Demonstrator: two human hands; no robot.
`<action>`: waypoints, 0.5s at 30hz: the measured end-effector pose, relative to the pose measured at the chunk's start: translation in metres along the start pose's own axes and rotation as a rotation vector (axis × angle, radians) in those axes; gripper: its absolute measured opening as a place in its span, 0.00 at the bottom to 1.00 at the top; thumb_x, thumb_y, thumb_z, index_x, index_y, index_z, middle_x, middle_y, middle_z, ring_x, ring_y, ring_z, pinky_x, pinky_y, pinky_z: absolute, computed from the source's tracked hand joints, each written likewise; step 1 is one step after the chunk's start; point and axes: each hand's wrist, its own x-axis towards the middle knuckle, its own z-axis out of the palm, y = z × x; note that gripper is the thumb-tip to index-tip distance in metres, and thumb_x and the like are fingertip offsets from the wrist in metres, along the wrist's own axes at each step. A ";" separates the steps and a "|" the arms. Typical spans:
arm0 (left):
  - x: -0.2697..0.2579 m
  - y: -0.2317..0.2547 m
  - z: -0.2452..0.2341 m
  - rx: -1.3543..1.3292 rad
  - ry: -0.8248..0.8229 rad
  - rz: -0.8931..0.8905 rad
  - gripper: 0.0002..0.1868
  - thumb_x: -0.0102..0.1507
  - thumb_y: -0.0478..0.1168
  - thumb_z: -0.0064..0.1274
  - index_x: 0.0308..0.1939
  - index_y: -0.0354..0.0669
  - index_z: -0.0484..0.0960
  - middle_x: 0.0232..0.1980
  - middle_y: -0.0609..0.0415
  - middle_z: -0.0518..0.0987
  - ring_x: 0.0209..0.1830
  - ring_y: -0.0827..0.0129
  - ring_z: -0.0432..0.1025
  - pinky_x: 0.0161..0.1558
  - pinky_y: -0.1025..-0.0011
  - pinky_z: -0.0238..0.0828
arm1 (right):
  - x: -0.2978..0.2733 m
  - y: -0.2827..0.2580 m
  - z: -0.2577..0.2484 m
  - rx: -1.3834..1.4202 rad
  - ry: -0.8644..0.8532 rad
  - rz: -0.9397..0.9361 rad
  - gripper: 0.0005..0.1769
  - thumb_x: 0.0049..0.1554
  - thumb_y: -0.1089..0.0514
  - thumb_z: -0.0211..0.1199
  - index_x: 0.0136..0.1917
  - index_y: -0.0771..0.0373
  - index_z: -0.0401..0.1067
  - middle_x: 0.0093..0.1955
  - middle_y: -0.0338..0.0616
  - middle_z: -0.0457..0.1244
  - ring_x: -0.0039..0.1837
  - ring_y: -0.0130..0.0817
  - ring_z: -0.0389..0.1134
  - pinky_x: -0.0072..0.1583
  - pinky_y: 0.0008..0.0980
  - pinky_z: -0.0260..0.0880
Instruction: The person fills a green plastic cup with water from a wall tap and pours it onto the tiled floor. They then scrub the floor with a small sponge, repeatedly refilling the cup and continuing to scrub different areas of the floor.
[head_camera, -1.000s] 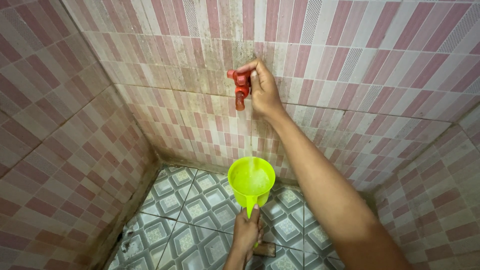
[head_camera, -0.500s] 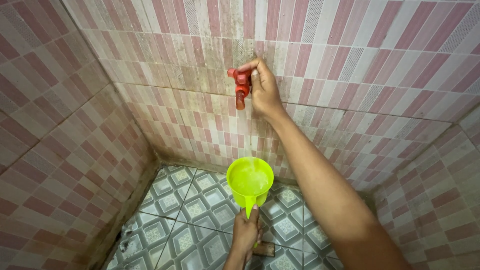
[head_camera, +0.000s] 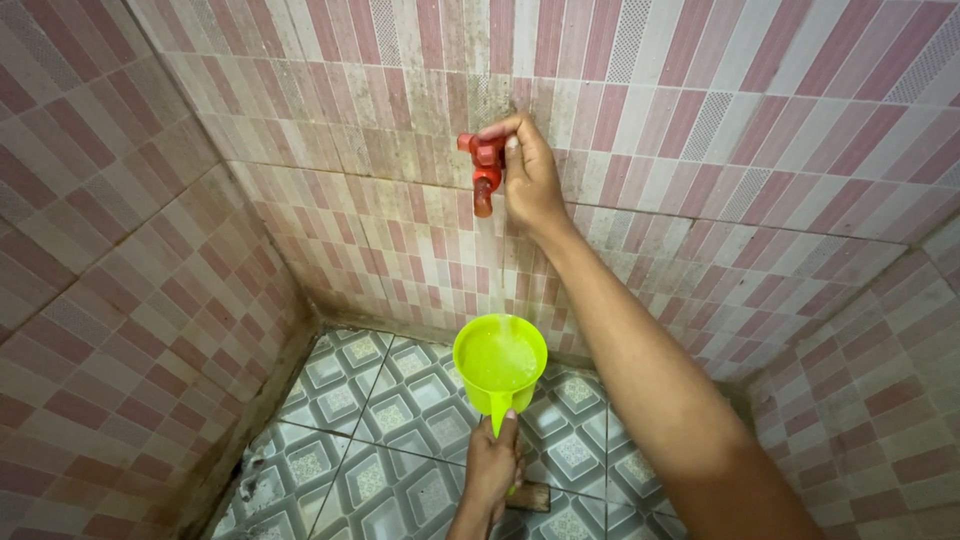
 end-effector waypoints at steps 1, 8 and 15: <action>-0.001 0.002 0.000 0.001 0.000 0.000 0.15 0.74 0.50 0.46 0.39 0.44 0.70 0.21 0.57 0.65 0.14 0.72 0.57 0.16 0.72 0.51 | 0.000 0.001 0.001 0.001 0.001 0.000 0.17 0.67 0.68 0.36 0.53 0.58 0.67 0.52 0.47 0.66 0.47 0.32 0.67 0.48 0.28 0.73; 0.014 -0.014 -0.003 -0.033 0.025 0.053 0.16 0.73 0.48 0.47 0.36 0.43 0.67 0.21 0.54 0.64 0.11 0.70 0.56 0.12 0.71 0.49 | 0.002 0.013 -0.001 0.046 -0.012 -0.048 0.16 0.68 0.65 0.37 0.55 0.59 0.67 0.52 0.48 0.67 0.49 0.33 0.68 0.48 0.30 0.74; 0.011 -0.010 0.000 -0.002 0.036 0.033 0.16 0.74 0.49 0.46 0.37 0.43 0.68 0.21 0.54 0.65 0.12 0.70 0.56 0.13 0.71 0.49 | 0.003 0.015 -0.002 0.256 -0.051 -0.043 0.11 0.67 0.65 0.44 0.55 0.62 0.68 0.53 0.53 0.66 0.47 0.36 0.67 0.44 0.31 0.74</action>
